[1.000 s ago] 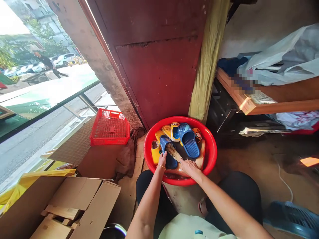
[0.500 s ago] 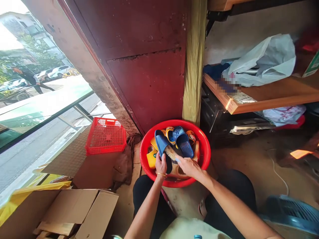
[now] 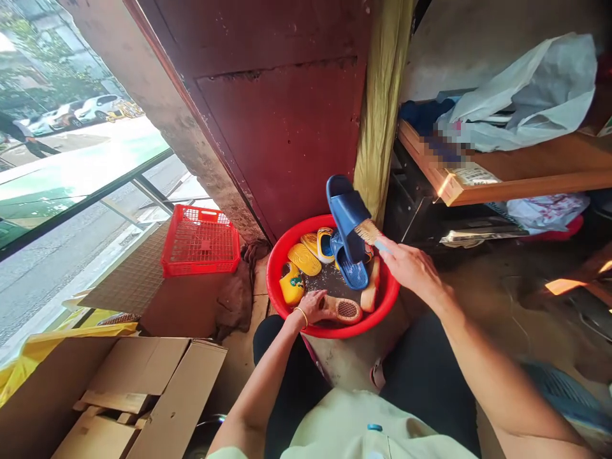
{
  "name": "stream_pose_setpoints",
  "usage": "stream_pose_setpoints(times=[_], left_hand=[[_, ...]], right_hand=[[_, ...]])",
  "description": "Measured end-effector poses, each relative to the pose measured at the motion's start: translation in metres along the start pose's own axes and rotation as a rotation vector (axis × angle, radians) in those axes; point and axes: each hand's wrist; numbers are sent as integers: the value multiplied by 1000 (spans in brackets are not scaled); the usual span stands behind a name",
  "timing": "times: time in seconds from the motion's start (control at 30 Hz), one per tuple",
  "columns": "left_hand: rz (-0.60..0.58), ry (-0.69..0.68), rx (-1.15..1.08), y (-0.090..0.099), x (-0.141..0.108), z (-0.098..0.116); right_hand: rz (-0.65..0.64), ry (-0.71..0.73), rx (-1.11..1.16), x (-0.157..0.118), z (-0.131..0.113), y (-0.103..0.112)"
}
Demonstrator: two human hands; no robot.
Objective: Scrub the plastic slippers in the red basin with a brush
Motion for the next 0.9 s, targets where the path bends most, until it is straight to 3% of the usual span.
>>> stream_pose_setpoints(times=[0.1,0.23,0.4,0.57,0.7,0.77,0.83,0.9], left_hand=[[-50,57,131,-12,-4,-14],[-11,51,334,-23,8,-16],[-47,9,435,-16,20,-10],[-49,-60,172,18,15,-6],[-13,-67,-133,42,16,-7],[-26,8,-331,45,19,-8],[-10,100,-527,40,23,-7],[114,203,-651,31,27,-6]], right_hand=[[-63,-111,-64,8,18,2],[-294,-272,-138,18,32,-25],[-424,-217,-100,12,46,-47],[-451,-215,-70,-14,71,-22],[-344,-145,101,-37,78,-17],[-261,-134,204,-44,66,-35],[-207,-110,301,-46,41,-66],[-222,-58,361,-48,8,-104]])
Point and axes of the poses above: each hand's wrist, its own x-axis towards the middle knuckle, its own y-axis out of the back of the hand, z = x × y, and after that the axes turned 14 degrees about x, right-handed
